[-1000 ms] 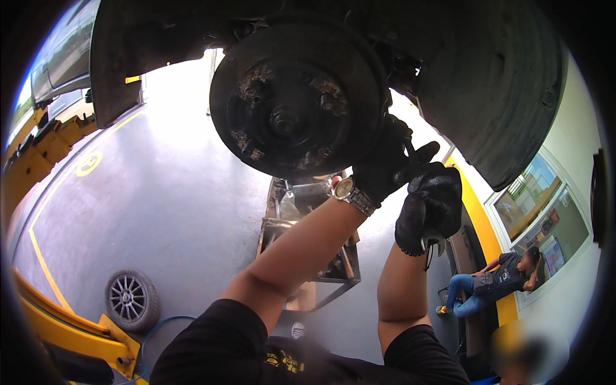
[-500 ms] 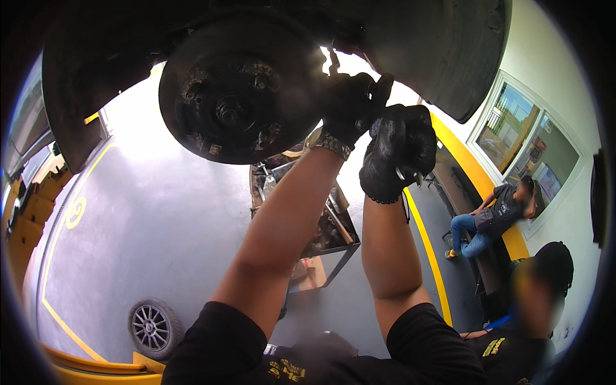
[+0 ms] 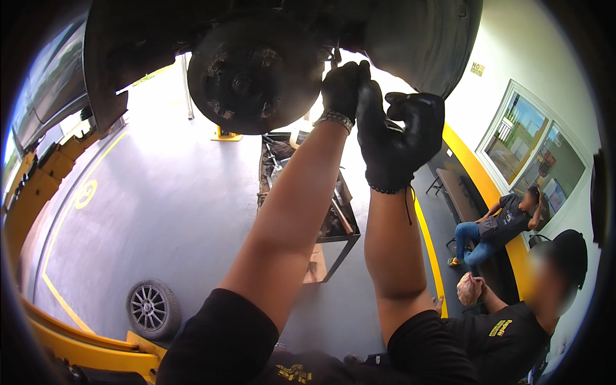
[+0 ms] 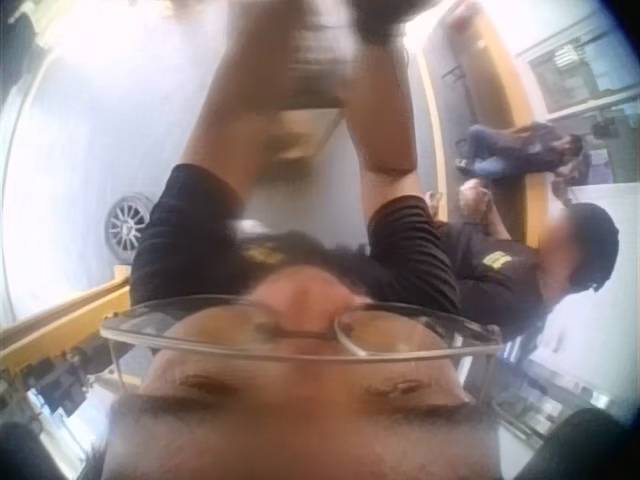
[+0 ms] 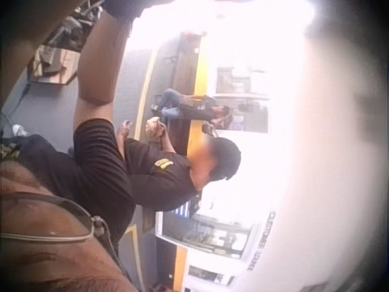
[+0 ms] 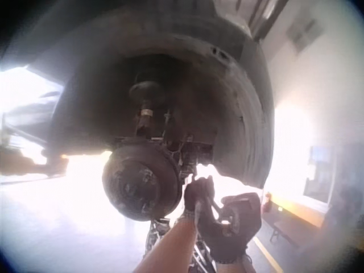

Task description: The person works on a vehicle's rear brake assembly while the car is raised on a lift. They use an impact wrench to remove and install bolts on the brake caliper and rotor, then use a wrench to tighten additional fasteners. A coworker is present nearby.

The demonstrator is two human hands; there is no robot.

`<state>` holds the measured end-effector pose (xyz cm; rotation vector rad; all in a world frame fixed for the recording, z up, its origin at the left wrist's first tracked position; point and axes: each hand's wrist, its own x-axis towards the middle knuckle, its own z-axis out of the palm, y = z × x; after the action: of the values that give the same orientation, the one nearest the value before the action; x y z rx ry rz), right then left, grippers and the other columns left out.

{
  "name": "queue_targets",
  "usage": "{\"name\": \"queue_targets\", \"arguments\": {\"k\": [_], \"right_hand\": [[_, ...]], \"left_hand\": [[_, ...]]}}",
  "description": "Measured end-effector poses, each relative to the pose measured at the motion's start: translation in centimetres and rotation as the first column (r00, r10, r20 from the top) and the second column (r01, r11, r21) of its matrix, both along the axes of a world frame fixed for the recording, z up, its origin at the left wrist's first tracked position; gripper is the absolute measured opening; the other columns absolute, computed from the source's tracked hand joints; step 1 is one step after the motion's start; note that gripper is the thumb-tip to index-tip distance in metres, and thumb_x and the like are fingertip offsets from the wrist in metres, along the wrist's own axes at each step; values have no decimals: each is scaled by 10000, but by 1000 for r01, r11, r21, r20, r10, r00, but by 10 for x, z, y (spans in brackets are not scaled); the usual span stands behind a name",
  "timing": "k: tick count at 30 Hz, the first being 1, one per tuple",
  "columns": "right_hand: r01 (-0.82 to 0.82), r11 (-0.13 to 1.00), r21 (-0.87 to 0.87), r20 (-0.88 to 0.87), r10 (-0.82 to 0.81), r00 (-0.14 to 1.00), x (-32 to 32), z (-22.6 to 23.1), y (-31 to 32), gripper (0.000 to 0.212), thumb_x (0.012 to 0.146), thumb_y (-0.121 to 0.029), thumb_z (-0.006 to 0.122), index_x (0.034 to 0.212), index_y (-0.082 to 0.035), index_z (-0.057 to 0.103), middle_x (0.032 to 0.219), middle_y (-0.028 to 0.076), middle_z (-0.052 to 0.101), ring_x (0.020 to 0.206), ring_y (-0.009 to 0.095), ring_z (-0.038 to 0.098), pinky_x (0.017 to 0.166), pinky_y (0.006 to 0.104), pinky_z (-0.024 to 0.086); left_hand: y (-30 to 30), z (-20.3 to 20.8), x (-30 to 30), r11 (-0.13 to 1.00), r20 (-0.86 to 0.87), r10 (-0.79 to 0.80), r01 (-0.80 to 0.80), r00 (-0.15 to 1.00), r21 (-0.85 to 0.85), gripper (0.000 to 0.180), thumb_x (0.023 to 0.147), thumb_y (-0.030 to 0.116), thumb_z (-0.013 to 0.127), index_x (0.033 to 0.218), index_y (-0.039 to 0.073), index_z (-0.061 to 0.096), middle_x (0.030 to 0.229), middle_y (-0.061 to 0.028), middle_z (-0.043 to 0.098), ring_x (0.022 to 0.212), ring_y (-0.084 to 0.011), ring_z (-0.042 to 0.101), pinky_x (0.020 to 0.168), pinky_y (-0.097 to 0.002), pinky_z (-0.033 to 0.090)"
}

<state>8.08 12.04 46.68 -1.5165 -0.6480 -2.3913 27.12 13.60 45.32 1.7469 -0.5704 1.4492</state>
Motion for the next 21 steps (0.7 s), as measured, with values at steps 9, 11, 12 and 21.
{"name": "queue_targets", "arguments": {"k": [9,11,12,21], "right_hand": [[612,612,-500,-339,-789,512,-40,13,-16,268,867,-291,725,714,-95,625,839,103,618,613,230,675,518,317,541],[669,444,-596,-214,-891,401,-39,11,-21,161,851,-202,702,745,-87,663,844,99,622,625,218,684,526,319,551],[684,456,-570,-174,-880,442,-35,8,-20,117,851,-176,678,781,-83,677,853,104,637,661,226,696,559,336,561],[522,604,-602,-416,-795,441,-1,12,-30,136,879,-71,603,966,-73,708,963,118,708,871,256,732,727,371,593]], "left_hand": [[11,6,-11,919,58,148,-159,987,362,206,949,230,517,889,144,694,873,-59,711,828,-248,721,741,-399,567],[8,8,-6,857,108,235,-259,966,447,203,954,238,512,945,148,693,853,-50,712,798,-253,723,787,-441,567],[7,8,-4,853,124,229,-260,966,453,206,955,242,508,944,149,691,846,-54,713,803,-252,725,808,-454,566],[10,24,-10,743,66,304,-280,950,608,223,929,217,569,964,104,758,903,-61,769,875,-262,757,694,-403,612]]}}
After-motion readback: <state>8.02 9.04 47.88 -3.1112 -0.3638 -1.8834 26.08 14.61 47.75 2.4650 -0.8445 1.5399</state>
